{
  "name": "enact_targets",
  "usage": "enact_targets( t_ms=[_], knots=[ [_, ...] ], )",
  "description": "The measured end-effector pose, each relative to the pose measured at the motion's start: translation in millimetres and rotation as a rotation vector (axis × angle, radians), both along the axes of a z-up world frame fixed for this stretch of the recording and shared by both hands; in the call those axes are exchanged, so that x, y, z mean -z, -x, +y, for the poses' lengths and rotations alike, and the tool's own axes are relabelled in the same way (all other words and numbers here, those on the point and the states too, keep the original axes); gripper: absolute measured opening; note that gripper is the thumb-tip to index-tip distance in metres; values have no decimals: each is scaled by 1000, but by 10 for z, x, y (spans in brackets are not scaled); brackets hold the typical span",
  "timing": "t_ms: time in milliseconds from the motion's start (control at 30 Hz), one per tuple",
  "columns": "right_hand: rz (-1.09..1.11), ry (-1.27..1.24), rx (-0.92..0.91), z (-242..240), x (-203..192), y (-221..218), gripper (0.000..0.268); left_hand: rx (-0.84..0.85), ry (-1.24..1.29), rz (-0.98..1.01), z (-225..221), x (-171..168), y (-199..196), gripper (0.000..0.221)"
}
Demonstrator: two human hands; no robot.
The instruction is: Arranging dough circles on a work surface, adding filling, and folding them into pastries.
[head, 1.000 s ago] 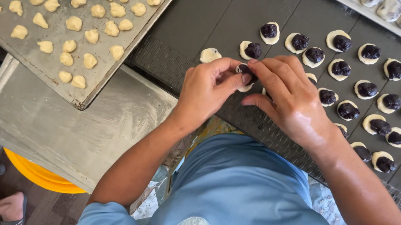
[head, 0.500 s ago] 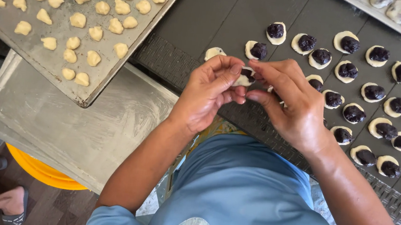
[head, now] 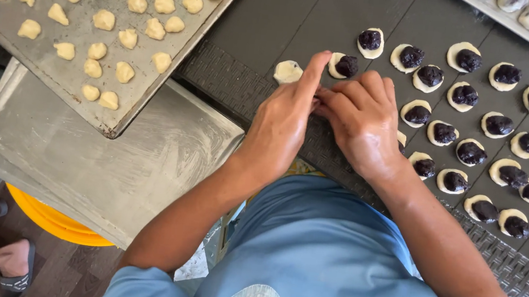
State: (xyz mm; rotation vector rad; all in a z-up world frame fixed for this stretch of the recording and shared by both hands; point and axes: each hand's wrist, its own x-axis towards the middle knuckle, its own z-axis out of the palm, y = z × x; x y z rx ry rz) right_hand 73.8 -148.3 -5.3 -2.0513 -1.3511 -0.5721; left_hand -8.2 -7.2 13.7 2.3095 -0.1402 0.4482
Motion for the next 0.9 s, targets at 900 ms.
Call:
enact_targets(
  t_ms=[900],
  knots=[
    [283,73,60,-141,-27,37,10,-334,-46,-196,-30,310,260,22]
  ],
)
